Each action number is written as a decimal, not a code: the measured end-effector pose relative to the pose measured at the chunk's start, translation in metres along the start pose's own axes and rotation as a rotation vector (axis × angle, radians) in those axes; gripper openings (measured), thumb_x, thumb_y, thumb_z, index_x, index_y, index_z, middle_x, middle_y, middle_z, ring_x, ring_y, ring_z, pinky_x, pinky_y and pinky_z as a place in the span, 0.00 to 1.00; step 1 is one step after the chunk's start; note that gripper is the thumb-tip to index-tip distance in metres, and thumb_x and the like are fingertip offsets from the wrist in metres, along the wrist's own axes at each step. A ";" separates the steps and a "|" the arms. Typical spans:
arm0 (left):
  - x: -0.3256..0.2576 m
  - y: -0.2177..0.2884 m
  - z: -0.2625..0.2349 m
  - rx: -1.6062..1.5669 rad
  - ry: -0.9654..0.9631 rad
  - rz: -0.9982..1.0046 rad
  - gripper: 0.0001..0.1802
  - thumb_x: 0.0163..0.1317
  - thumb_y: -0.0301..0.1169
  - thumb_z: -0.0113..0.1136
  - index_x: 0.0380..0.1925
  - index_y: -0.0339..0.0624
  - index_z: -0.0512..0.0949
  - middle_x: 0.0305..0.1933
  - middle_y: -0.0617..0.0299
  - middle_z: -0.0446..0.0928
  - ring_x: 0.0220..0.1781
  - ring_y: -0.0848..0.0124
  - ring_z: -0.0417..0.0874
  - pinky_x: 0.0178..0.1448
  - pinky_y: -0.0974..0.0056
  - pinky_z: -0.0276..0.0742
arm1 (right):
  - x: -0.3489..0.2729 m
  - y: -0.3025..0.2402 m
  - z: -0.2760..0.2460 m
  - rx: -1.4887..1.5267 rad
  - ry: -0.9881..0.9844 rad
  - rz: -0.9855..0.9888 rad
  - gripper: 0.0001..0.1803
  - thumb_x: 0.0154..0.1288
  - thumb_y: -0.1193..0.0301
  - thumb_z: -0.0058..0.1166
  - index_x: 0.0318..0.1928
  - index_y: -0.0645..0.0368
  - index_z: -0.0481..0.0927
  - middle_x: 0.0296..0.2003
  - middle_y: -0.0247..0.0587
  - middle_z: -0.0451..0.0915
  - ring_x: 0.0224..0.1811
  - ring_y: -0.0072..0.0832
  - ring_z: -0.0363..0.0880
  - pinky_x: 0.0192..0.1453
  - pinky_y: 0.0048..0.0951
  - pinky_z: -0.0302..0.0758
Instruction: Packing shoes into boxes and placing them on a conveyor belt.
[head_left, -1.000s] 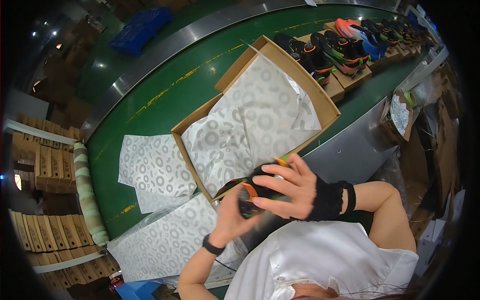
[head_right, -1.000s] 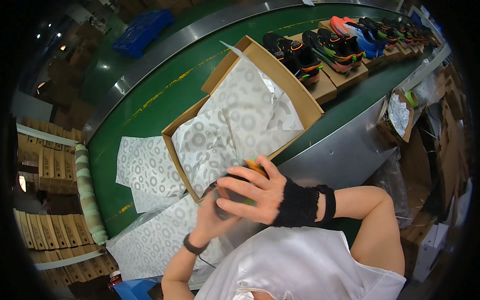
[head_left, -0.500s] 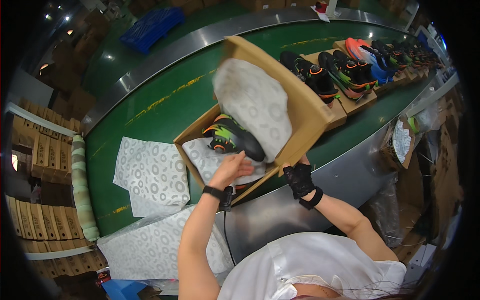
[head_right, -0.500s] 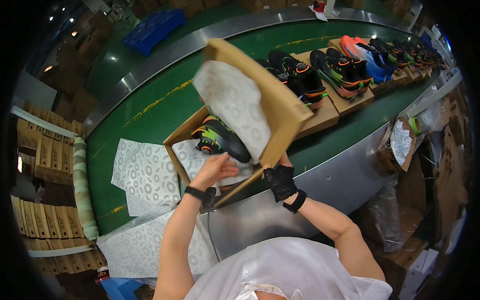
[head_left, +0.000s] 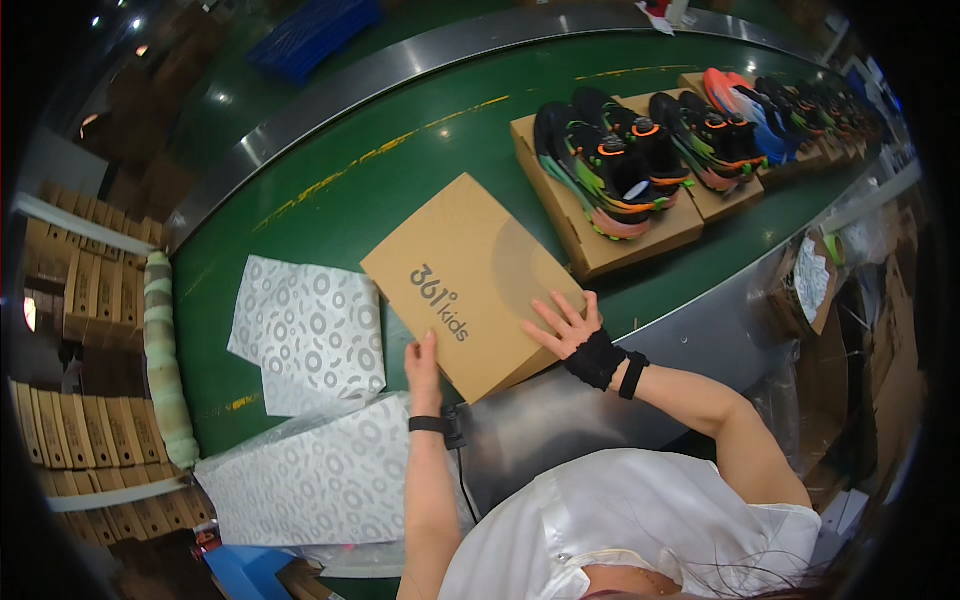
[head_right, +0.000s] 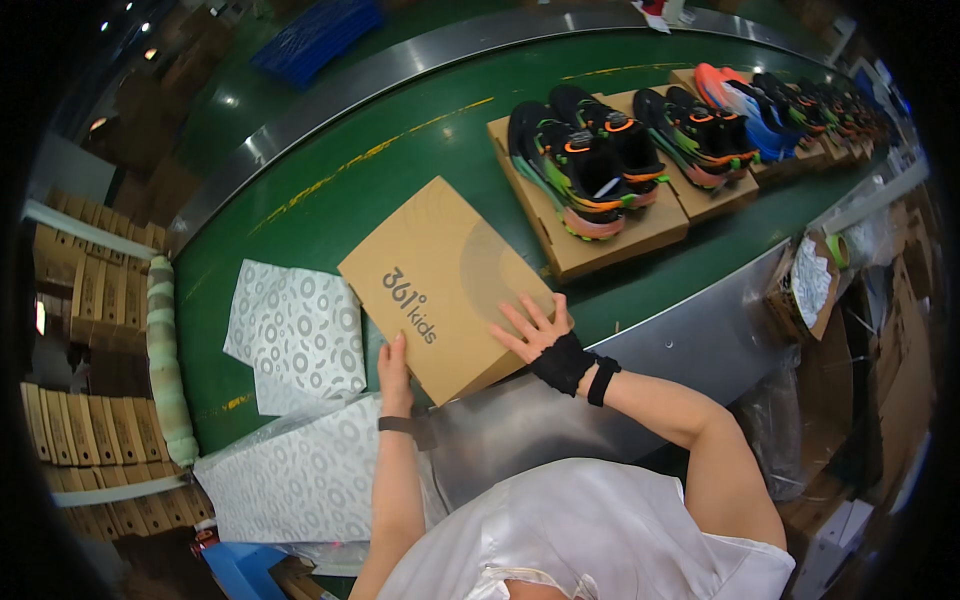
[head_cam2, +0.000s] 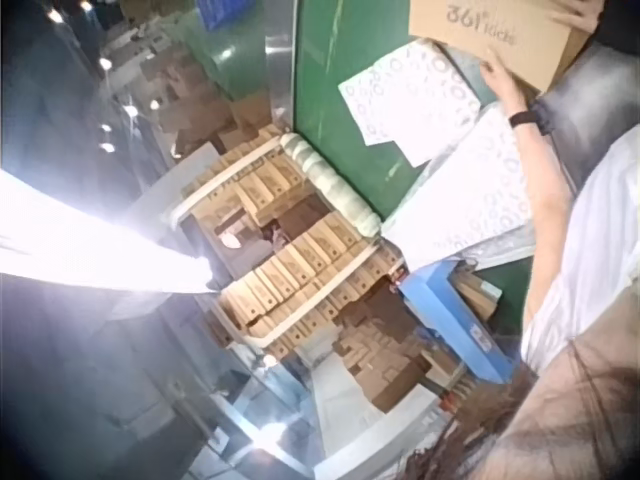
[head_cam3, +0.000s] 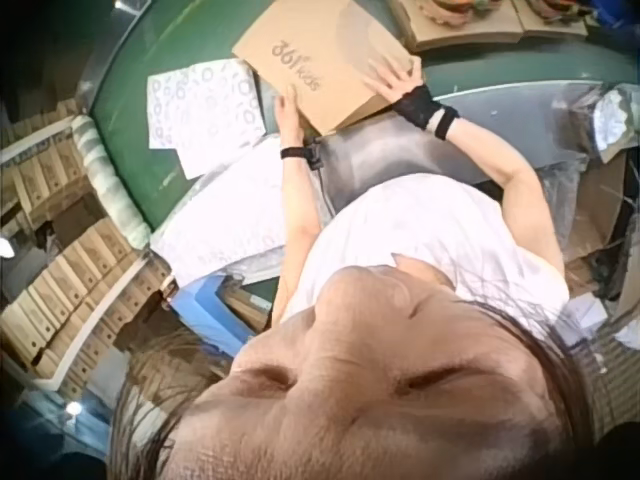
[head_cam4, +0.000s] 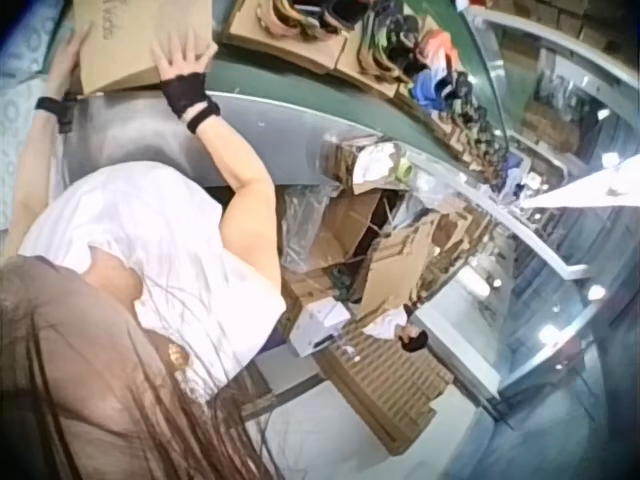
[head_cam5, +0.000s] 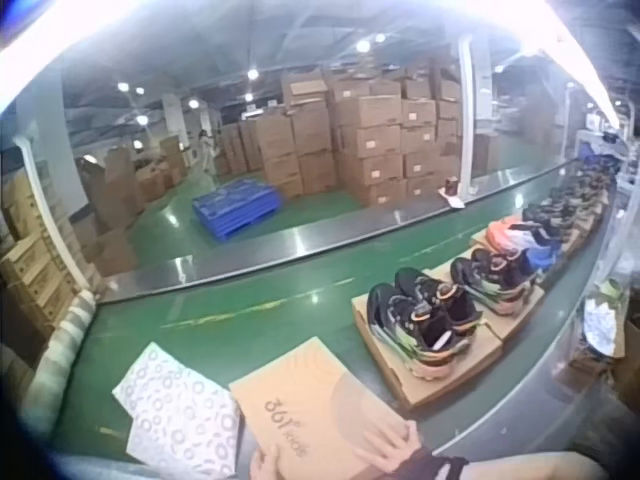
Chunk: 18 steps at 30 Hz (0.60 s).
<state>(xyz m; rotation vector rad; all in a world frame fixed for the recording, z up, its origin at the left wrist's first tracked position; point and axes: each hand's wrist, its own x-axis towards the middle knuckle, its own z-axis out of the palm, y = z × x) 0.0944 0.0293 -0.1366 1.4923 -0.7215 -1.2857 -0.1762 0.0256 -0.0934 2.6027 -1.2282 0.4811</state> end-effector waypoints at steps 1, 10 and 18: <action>0.002 0.004 -0.003 -0.308 -0.115 -0.109 0.26 0.56 0.45 0.51 0.47 0.36 0.67 0.45 0.56 0.72 0.45 0.64 0.73 0.48 0.63 0.69 | 0.004 -0.003 -0.007 -0.013 0.003 0.017 0.25 0.49 0.70 0.47 0.51 0.40 0.69 0.56 0.39 0.64 0.56 0.41 0.62 0.50 0.60 0.54; -0.091 0.060 -0.032 -0.629 -0.111 0.033 0.30 0.56 0.50 0.41 0.51 0.38 0.64 0.51 0.55 0.68 0.49 0.63 0.71 0.50 0.60 0.69 | 0.052 0.045 -0.120 0.251 0.141 -0.219 0.36 0.27 0.63 0.63 0.47 0.43 0.70 0.49 0.42 0.69 0.50 0.38 0.68 0.48 0.49 0.62; -0.325 0.014 -0.110 -0.768 0.717 0.327 0.33 0.55 0.52 0.44 0.54 0.39 0.60 0.58 0.54 0.61 0.57 0.57 0.64 0.57 0.53 0.61 | 0.079 0.202 -0.114 0.105 -0.179 0.494 0.18 0.48 0.57 0.52 0.30 0.60 0.78 0.32 0.47 0.78 0.39 0.38 0.76 0.38 0.38 0.69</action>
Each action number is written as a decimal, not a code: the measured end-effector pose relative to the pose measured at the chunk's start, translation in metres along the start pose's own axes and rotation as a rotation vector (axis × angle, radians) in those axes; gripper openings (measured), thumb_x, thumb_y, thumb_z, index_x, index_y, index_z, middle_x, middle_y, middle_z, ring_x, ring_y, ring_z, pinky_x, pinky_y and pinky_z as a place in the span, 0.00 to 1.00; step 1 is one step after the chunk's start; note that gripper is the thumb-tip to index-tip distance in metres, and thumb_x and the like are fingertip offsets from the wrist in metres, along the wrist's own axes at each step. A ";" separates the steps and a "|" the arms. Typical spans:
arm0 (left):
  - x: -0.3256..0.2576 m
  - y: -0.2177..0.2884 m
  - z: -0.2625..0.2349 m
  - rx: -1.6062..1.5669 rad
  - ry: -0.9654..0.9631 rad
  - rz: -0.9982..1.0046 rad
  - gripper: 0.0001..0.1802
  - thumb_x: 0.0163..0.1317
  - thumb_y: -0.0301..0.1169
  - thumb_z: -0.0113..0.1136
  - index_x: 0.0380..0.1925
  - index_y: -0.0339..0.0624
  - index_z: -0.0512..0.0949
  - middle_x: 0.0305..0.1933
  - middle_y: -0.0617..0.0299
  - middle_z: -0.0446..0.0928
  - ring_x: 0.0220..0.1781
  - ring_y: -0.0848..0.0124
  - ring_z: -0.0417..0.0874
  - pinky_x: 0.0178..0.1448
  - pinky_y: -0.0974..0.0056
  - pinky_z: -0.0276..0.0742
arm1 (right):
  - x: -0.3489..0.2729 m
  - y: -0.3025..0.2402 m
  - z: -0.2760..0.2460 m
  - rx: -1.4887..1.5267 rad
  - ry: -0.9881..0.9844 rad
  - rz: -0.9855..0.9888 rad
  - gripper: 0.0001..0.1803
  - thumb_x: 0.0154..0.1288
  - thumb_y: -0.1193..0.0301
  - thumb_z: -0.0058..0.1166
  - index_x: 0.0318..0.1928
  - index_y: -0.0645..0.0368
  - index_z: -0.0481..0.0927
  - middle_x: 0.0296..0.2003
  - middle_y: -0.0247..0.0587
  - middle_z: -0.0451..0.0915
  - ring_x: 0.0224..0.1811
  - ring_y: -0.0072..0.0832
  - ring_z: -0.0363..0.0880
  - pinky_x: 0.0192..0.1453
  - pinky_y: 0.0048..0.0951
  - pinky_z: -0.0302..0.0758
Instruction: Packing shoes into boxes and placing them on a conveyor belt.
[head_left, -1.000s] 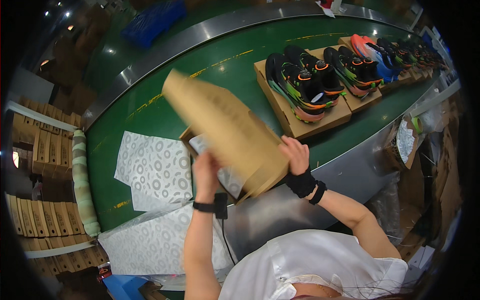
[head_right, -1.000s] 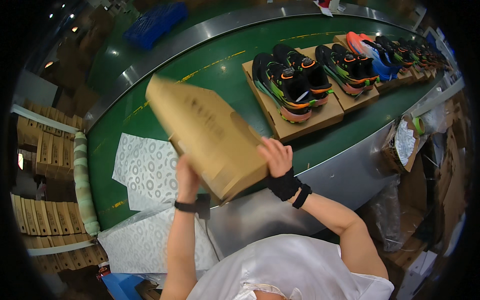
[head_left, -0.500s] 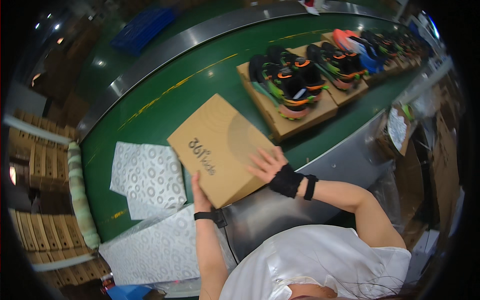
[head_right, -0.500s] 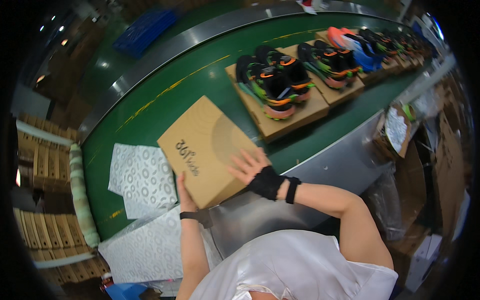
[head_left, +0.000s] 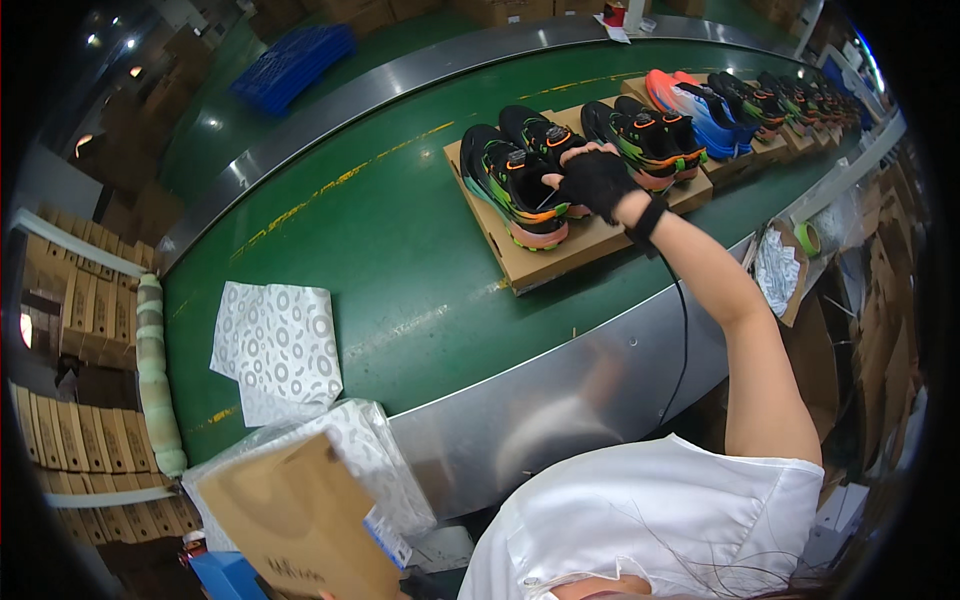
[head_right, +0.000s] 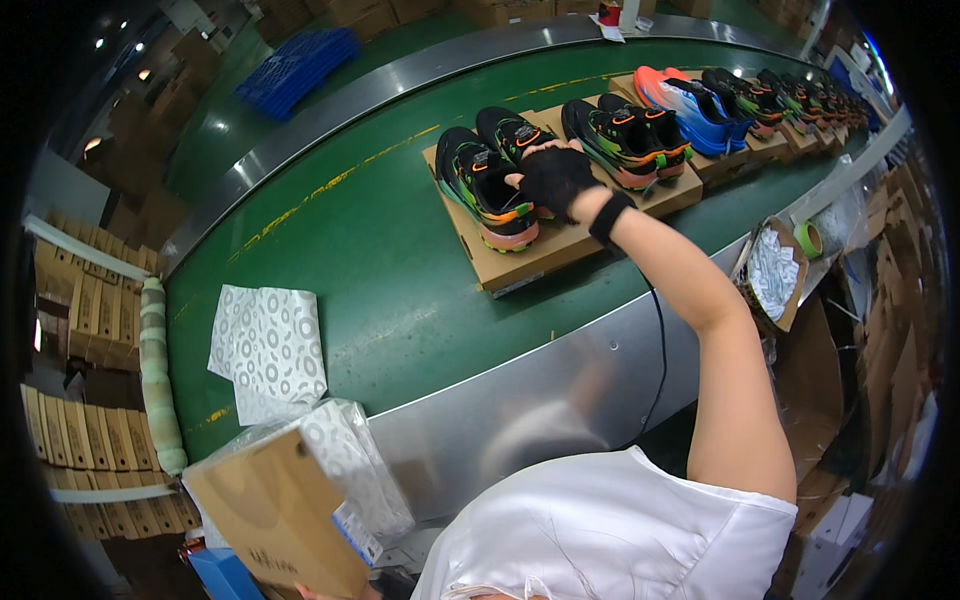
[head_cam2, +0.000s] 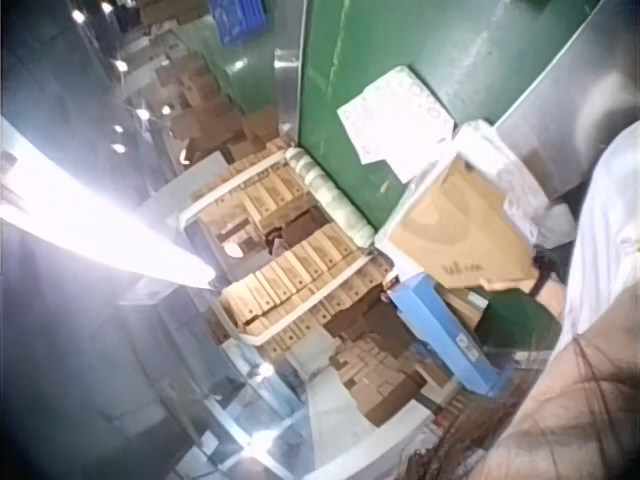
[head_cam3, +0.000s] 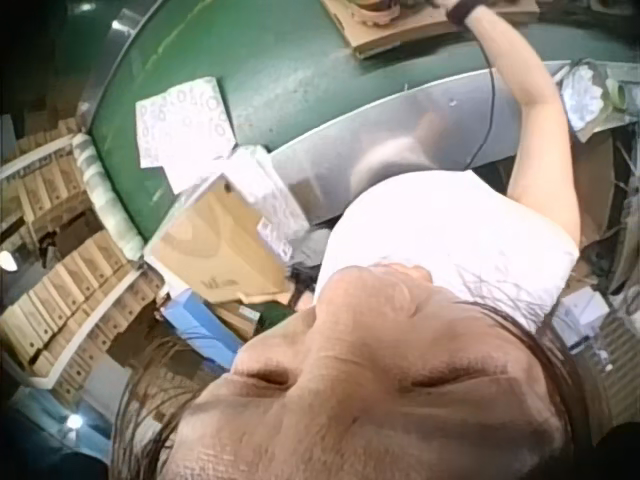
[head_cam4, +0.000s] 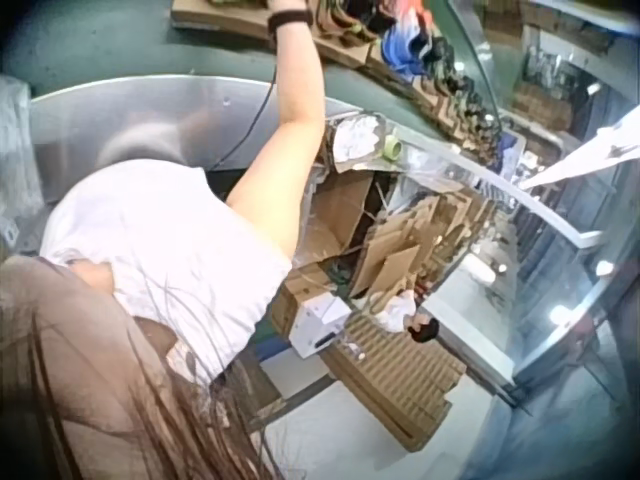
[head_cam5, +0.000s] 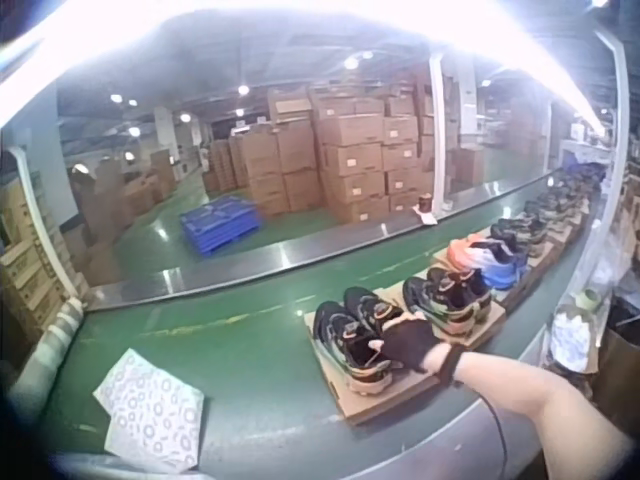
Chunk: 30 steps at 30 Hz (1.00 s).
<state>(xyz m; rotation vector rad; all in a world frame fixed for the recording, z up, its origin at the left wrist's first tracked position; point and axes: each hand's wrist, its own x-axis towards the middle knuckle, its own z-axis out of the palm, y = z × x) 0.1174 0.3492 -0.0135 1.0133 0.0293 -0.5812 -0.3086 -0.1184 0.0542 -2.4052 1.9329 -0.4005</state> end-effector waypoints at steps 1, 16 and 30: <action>-0.012 0.002 -0.024 0.027 0.123 0.040 0.34 0.54 0.51 0.45 0.54 0.39 0.60 0.58 0.53 0.61 0.56 0.57 0.64 0.57 0.53 0.62 | 0.010 -0.005 -0.009 0.125 -0.230 0.110 0.19 0.48 0.57 0.53 0.33 0.60 0.78 0.35 0.49 0.77 0.41 0.40 0.75 0.43 0.38 0.70; -0.063 -0.012 -0.299 -0.427 0.706 0.043 0.45 0.45 0.47 0.64 0.57 0.33 0.55 0.57 0.47 0.61 0.51 0.53 0.70 0.50 0.50 0.71 | 0.006 -0.002 -0.041 0.395 -0.323 -0.552 0.15 0.42 0.58 0.55 0.20 0.59 0.76 0.17 0.49 0.73 0.23 0.44 0.75 0.26 0.37 0.69; 0.206 -0.093 0.125 0.686 -0.131 0.158 0.25 0.59 0.43 0.50 0.45 0.30 0.68 0.44 0.52 0.69 0.45 0.62 0.73 0.45 0.65 0.73 | -0.165 -0.056 0.041 0.127 -0.777 -0.841 0.02 0.40 0.69 0.51 0.16 0.50 0.76 0.15 0.36 0.74 0.24 0.31 0.75 0.42 0.36 0.69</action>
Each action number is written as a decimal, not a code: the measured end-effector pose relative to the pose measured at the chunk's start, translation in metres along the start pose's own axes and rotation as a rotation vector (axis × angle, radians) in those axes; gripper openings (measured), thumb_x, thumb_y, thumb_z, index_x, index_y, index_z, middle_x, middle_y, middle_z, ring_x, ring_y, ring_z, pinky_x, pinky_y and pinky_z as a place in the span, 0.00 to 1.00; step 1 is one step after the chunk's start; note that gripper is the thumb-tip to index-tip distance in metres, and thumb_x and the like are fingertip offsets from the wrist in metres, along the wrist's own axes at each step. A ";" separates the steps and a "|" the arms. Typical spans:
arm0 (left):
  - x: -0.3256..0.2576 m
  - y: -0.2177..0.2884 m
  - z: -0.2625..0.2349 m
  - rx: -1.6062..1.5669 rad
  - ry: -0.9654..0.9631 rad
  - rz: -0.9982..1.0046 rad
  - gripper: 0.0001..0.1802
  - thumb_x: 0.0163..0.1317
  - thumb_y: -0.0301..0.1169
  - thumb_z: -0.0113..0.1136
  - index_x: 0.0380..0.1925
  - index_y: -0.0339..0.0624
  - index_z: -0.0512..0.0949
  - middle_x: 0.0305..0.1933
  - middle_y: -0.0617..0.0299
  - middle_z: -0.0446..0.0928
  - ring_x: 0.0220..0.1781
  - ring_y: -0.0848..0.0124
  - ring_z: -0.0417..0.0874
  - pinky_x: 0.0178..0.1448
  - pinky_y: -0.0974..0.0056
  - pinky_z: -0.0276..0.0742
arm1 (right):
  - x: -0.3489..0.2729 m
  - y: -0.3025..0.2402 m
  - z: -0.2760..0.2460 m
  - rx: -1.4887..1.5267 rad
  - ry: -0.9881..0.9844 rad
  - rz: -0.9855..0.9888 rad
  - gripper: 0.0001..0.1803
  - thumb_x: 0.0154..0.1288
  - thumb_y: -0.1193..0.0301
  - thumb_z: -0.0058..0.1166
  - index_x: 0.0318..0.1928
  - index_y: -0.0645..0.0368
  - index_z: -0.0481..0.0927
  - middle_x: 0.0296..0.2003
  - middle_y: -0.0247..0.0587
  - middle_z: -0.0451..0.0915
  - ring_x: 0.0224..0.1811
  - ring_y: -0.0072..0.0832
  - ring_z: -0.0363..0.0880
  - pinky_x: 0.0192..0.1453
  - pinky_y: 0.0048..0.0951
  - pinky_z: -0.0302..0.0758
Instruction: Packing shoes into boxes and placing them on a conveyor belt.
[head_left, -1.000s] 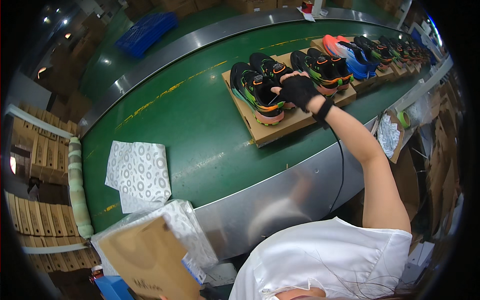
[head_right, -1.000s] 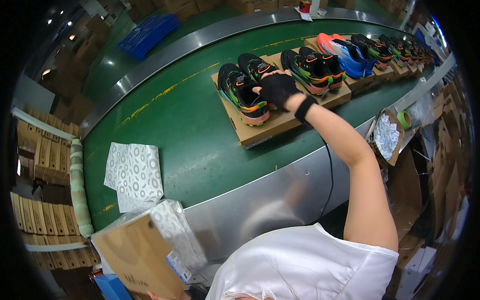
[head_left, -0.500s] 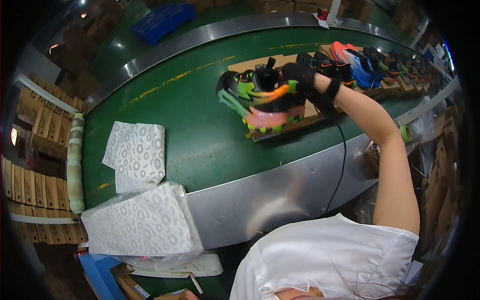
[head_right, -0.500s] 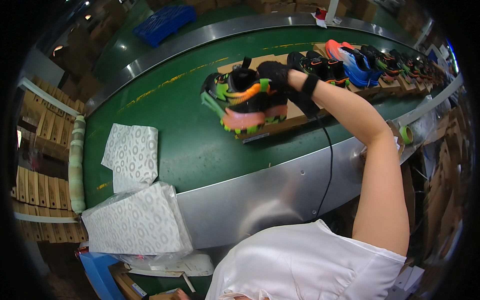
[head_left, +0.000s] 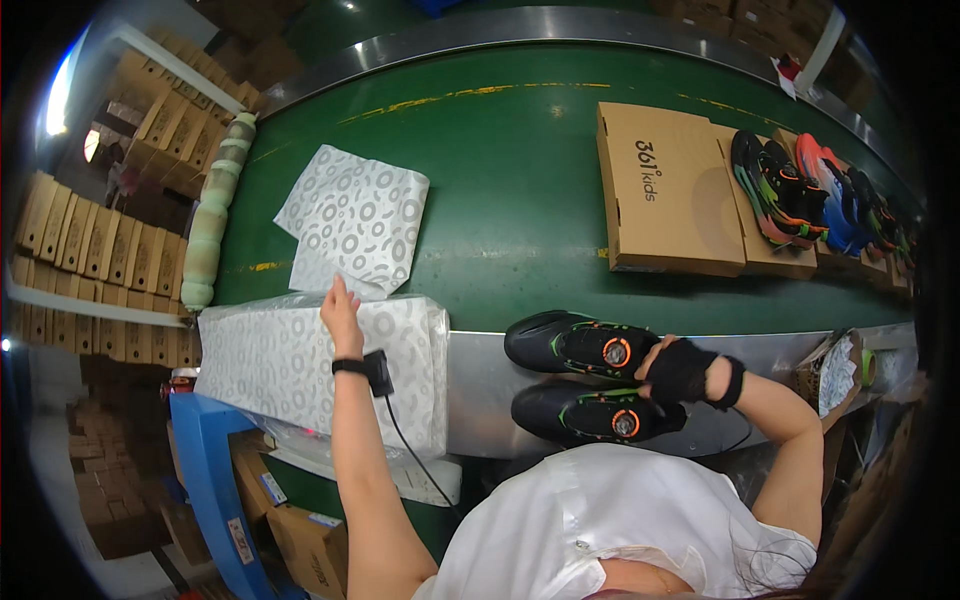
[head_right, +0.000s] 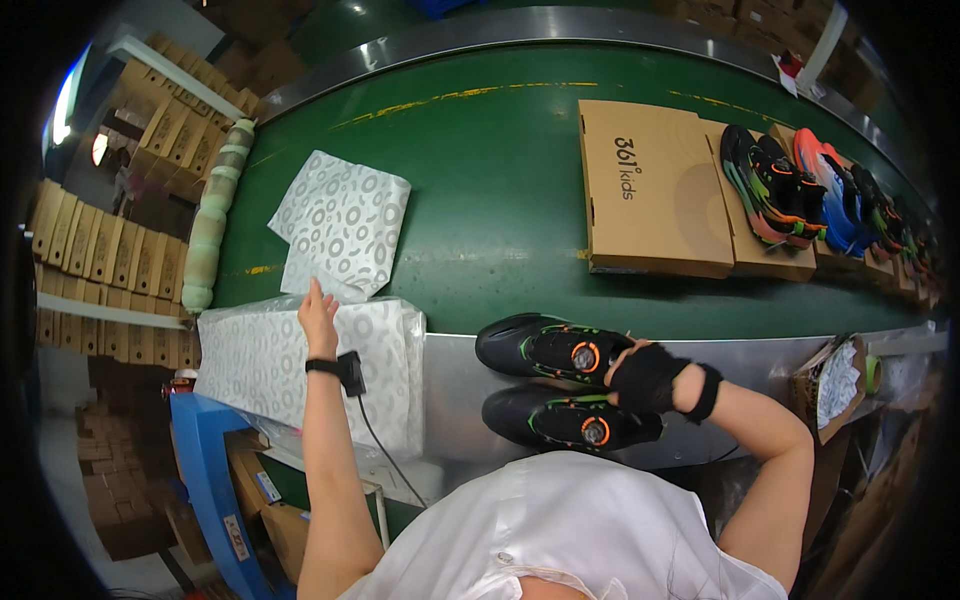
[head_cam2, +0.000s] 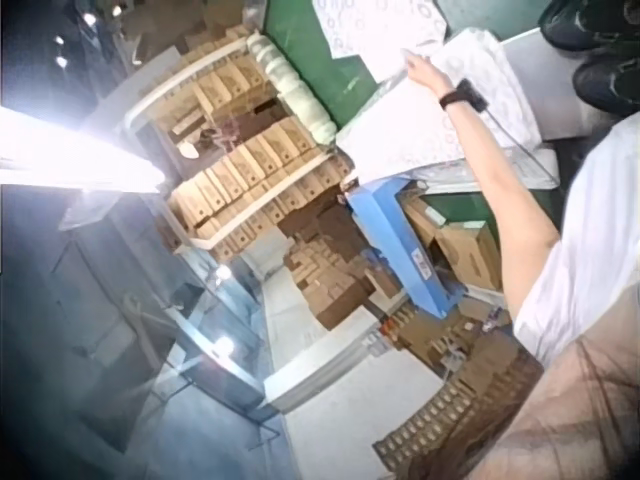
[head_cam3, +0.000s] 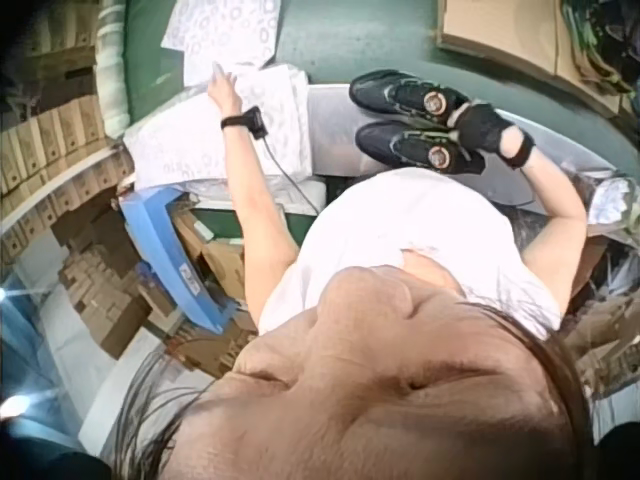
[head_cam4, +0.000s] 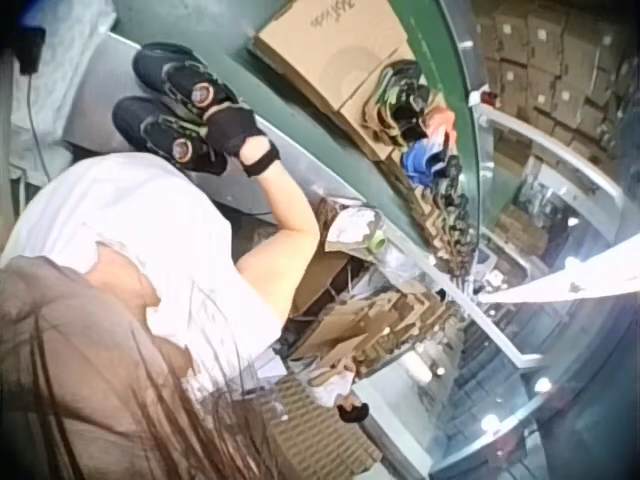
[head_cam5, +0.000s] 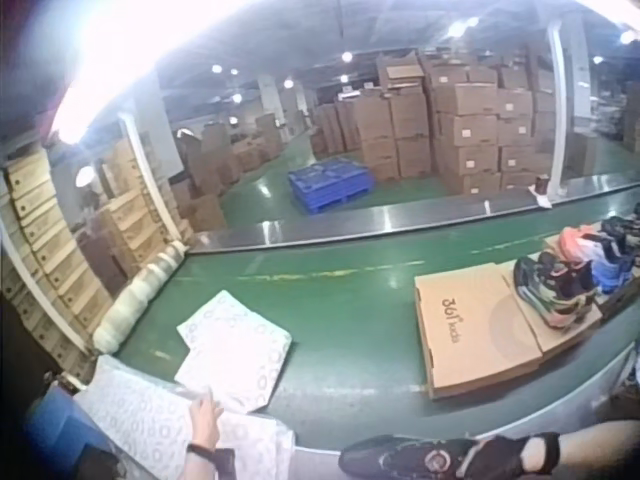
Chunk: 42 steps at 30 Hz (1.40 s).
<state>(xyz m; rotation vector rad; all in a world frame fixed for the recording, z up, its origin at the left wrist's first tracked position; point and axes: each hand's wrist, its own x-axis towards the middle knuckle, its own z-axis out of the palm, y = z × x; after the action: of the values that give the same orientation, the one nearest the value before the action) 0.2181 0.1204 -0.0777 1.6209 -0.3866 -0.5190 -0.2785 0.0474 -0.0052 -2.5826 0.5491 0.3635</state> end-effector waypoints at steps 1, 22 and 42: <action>0.033 -0.017 -0.008 0.138 0.026 -0.093 0.29 0.56 0.48 0.52 0.45 0.31 0.67 0.44 0.53 0.69 0.44 0.62 0.74 0.45 0.61 0.71 | 0.008 -0.005 -0.029 0.297 -0.030 0.141 0.03 0.41 0.72 0.49 0.16 0.50 0.75 0.18 0.37 0.75 0.28 0.32 0.76 0.39 0.34 0.71; -0.035 0.064 0.189 0.591 -0.315 1.131 0.13 0.52 0.27 0.54 0.35 0.28 0.71 0.44 0.39 0.69 0.48 0.47 0.68 0.54 0.53 0.61 | 0.073 0.021 -0.059 0.202 1.279 0.097 0.47 0.30 0.73 0.54 0.60 0.55 0.57 0.58 0.51 0.59 0.62 0.43 0.57 0.61 0.44 0.55; -0.181 0.044 0.227 1.076 -0.879 1.446 0.05 0.42 0.26 0.53 0.22 0.38 0.74 0.62 0.41 0.52 0.65 0.52 0.53 0.62 0.38 0.44 | 0.149 0.062 -0.143 0.312 1.177 0.694 0.44 0.45 0.60 0.56 0.59 0.62 0.48 0.51 0.64 0.62 0.55 0.50 0.62 0.54 0.44 0.61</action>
<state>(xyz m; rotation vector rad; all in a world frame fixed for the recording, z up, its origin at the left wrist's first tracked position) -0.0544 0.0222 -0.0308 1.4376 -2.5551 0.2433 -0.1513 -0.1204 0.0410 -1.9769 1.7108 -1.0320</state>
